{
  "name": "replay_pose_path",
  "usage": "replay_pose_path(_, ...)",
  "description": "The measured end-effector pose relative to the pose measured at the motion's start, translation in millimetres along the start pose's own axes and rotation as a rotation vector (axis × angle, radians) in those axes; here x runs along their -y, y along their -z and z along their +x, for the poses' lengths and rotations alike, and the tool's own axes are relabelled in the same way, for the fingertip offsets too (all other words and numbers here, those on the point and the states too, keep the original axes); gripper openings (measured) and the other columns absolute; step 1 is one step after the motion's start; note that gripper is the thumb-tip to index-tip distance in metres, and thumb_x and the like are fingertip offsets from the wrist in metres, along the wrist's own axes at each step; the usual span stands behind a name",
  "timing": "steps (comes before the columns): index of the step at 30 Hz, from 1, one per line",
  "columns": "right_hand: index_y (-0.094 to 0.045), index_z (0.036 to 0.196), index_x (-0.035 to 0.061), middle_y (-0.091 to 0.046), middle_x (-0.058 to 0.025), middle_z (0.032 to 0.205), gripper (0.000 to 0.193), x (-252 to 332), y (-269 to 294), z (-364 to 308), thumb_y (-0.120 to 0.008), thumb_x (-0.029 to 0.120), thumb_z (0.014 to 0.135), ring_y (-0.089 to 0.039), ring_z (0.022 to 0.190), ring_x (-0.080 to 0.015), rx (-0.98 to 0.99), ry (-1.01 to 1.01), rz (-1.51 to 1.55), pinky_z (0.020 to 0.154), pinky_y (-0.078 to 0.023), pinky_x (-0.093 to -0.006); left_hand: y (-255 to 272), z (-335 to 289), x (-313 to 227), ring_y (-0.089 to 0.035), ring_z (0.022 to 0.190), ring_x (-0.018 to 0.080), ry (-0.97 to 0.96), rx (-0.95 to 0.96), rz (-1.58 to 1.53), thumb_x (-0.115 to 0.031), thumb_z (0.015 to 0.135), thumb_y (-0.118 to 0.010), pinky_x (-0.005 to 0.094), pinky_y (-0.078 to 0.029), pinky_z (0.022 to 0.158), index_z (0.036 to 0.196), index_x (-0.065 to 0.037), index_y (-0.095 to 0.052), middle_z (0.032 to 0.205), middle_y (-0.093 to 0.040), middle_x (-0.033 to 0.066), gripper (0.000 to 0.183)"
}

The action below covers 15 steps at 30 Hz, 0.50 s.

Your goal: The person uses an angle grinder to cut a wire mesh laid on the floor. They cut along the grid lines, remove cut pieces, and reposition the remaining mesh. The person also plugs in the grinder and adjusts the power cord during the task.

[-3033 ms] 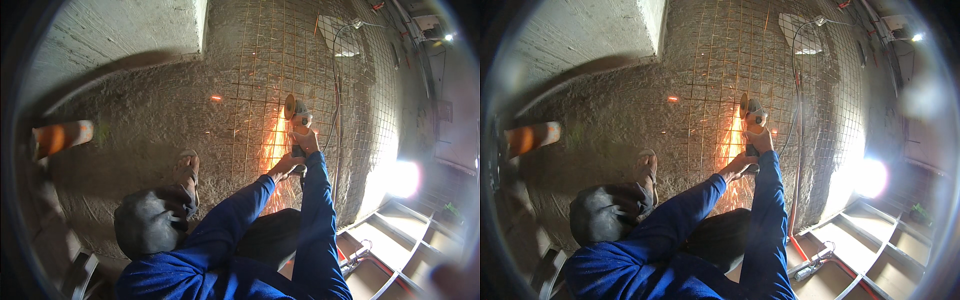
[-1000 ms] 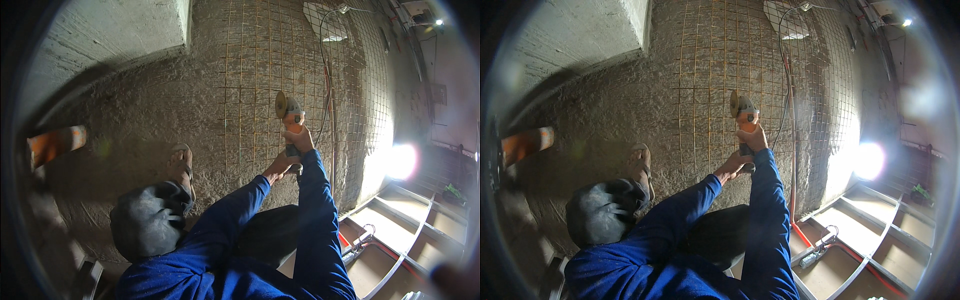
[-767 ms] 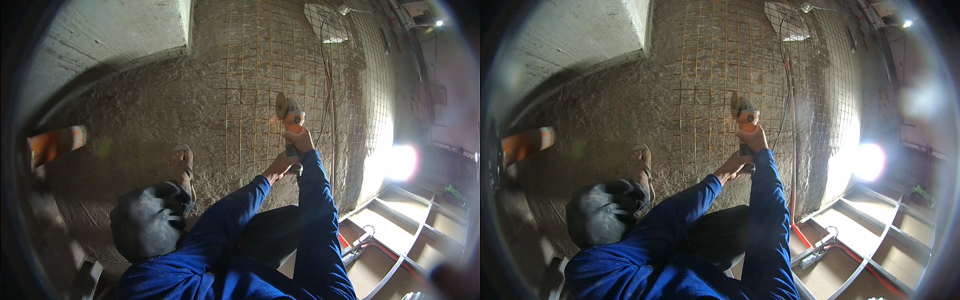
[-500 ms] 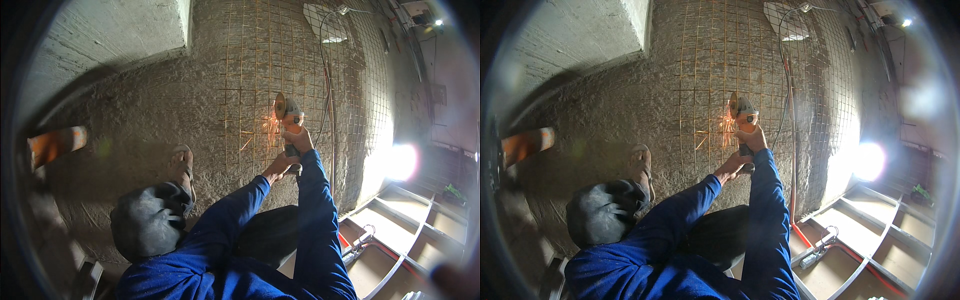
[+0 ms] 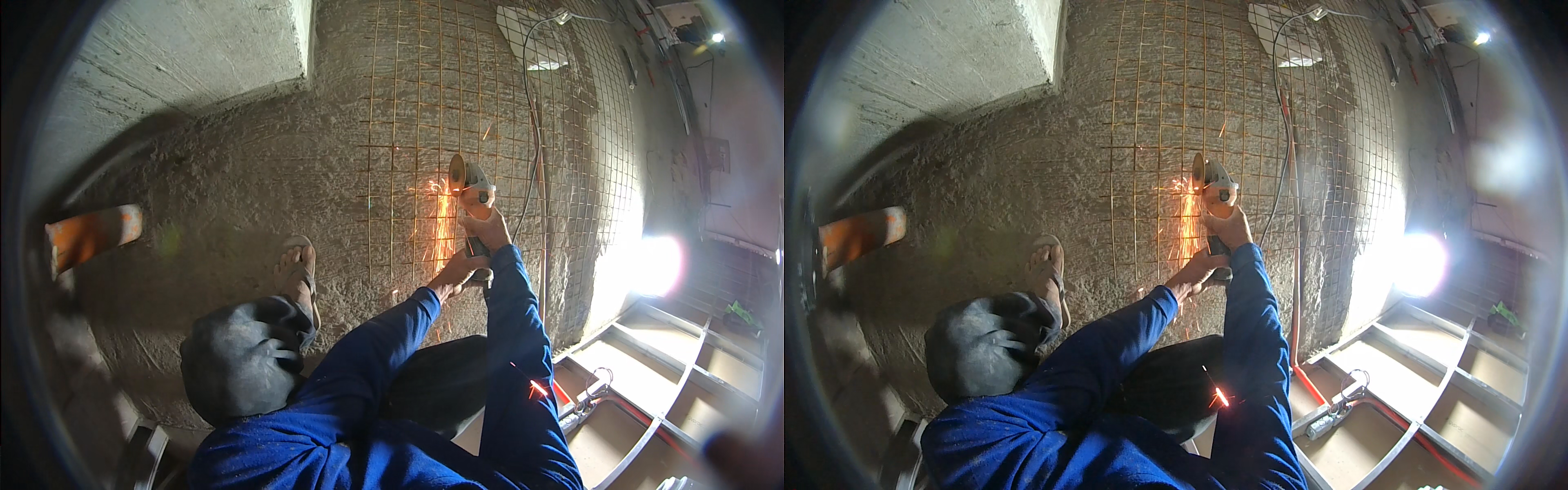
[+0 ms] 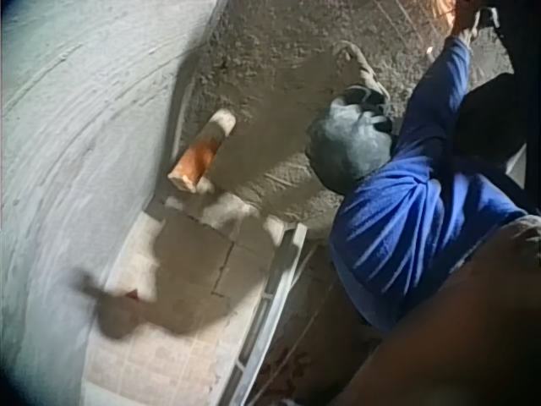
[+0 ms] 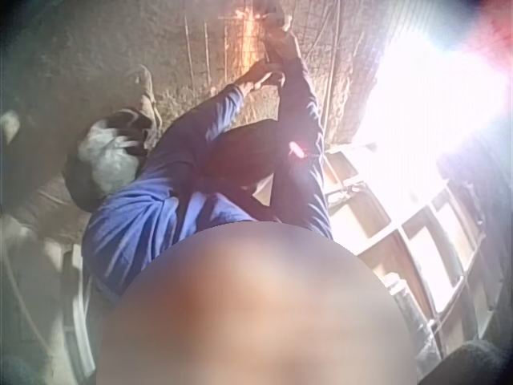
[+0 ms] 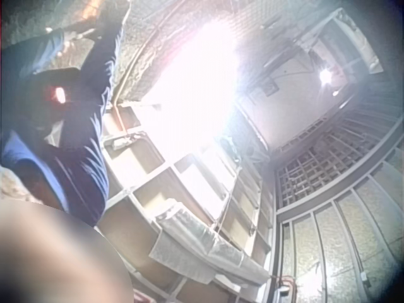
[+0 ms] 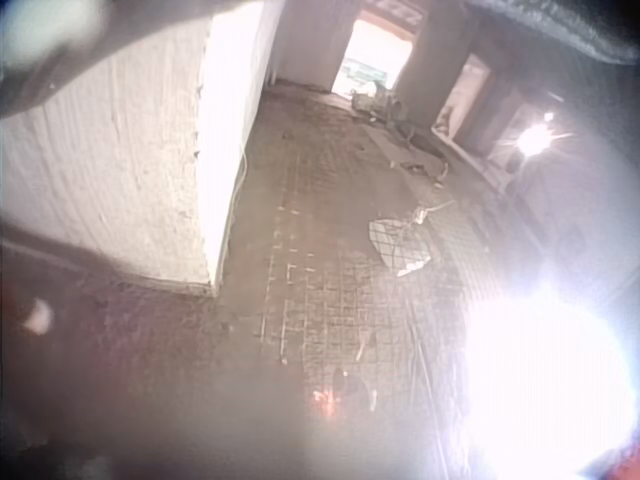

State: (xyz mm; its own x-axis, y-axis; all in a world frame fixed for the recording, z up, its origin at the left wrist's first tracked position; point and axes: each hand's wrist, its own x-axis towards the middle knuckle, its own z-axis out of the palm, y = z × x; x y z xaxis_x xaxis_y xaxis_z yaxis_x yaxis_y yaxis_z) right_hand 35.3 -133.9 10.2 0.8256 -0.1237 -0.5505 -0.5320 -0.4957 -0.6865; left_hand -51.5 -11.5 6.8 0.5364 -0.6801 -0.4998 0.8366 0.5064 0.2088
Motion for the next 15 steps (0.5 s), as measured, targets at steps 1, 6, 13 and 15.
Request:
replay_pose_path(1, -0.056, 0.109, -0.0056, -0.066, -0.0130, 0.094, 0.070, 1, 0, 0, -0.086, 0.039, 0.063, -0.065, 0.078, -0.0191, -0.008, 0.007, -0.011, 0.068, -0.054, -0.0335, 1, 1, 0, -0.065, 0.077, 0.0146, -0.003, 0.002, 0.007, -0.018, 0.078, -0.075, 0.0391, -0.059, 0.071, 0.105, -0.012, -0.061, 0.088, -0.066, 0.0013, 0.031)
replay_pose_path(6, -0.056, 0.112, -0.0066, -0.066, -0.0139, 0.096, 0.074, 2, -2, 4, -0.086, 0.040, 0.063, -0.065, 0.081, -0.0212, -0.032, 0.037, -0.021, 0.071, -0.054, -0.0348, 2, 5, 1, -0.066, 0.077, 0.0154, -0.057, -0.013, 0.004, -0.020, 0.079, -0.074, 0.0412, -0.058, 0.074, 0.103, -0.012, -0.062, 0.088, -0.066, 0.0017, 0.028)
replay_pose_path(13, -0.056, 0.111, -0.0079, -0.066, -0.0155, 0.094, 0.074, 8, -2, -2, -0.085, 0.040, 0.063, -0.065, 0.082, -0.0242, 0.029, -0.024, -0.028, 0.072, -0.054, -0.0352, -2, -4, 0, -0.065, 0.075, 0.0150, -0.035, 0.003, -0.004, -0.018, 0.081, -0.073, 0.0412, -0.058, 0.074, 0.099, -0.012, -0.064, 0.087, -0.065, 0.0009, 0.021)
replay_pose_path(15, -0.057, 0.109, -0.0081, -0.067, -0.0162, 0.094, 0.073, 13, -1, -9, -0.085, 0.041, 0.063, -0.066, 0.081, -0.0238, -0.007, -0.058, -0.094, 0.070, -0.054, -0.0346, -4, -8, 0, -0.065, 0.075, 0.0149, -0.055, 0.022, -0.056, -0.018, 0.082, -0.072, 0.0407, -0.059, 0.074, 0.101, -0.012, -0.063, 0.086, -0.065, 0.0007, 0.022)
